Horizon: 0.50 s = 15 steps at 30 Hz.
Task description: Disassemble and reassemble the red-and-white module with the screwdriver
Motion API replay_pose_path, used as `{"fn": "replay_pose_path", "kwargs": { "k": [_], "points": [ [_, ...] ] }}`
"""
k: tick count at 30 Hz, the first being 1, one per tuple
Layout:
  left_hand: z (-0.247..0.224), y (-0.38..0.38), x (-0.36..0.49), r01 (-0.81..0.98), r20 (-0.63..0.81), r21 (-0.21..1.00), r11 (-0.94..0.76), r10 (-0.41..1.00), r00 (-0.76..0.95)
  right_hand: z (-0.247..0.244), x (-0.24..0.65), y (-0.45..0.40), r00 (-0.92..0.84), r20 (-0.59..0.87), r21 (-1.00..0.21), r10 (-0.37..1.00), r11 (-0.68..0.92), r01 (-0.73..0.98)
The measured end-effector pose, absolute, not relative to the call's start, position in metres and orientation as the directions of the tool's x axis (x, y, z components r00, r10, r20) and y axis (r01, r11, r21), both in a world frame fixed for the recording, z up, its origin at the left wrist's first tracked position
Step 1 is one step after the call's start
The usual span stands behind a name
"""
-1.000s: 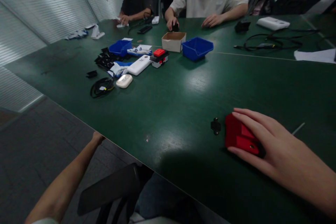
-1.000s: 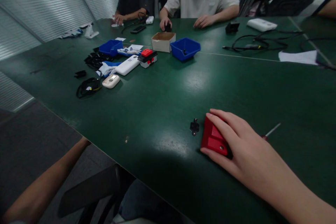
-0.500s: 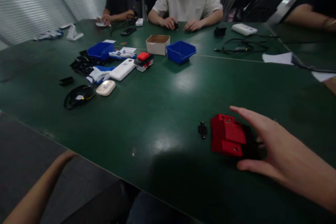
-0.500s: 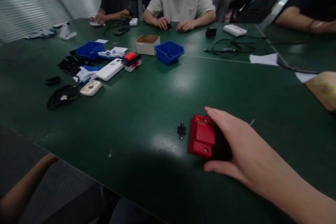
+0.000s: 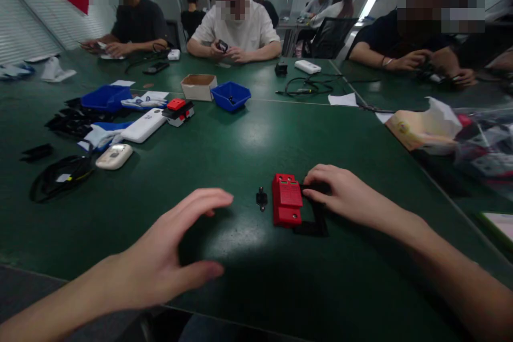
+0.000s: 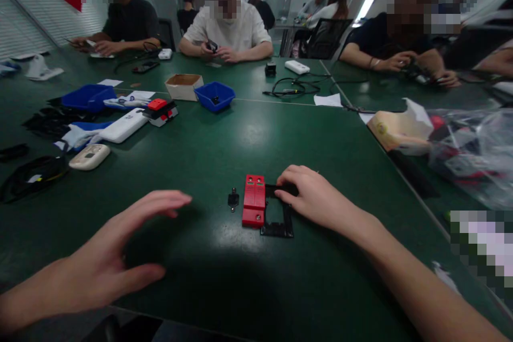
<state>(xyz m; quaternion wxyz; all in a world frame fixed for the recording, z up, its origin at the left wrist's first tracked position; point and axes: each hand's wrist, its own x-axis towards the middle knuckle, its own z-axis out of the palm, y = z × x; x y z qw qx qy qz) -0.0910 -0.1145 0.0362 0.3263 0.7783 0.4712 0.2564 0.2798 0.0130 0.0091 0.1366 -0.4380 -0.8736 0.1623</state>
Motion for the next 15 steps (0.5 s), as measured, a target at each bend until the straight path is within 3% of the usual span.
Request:
{"fn": "replay_pose_path", "kwargs": {
  "k": [4, 8, 11, 15],
  "points": [
    [0.028, -0.032, -0.017, 0.477, 0.095, 0.779, -0.408, 0.828, 0.553, 0.001, 0.282, 0.008, -0.528, 0.187, -0.399, 0.828, 0.556, 0.729],
    [0.008, -0.014, 0.011, 0.489, 0.068, 0.761, -0.425, 0.803, 0.592, -0.002, 0.288, 0.004, -0.388, 0.343, -0.429, 0.856, 0.510, 0.745],
    [0.001, -0.016, 0.014, 0.537, 0.067, 0.720, -0.439, 0.815, 0.575, -0.001, 0.290, 0.002, -0.199, 0.440, -0.578, 0.876, 0.445, 0.684],
    [-0.004, -0.013, 0.013, 0.537, 0.084, 0.697, -0.475, 0.798, 0.596, 0.004, 0.285, 0.001, 0.002, 0.393, -0.765, 0.919, 0.326, 0.556]
  ]
}}
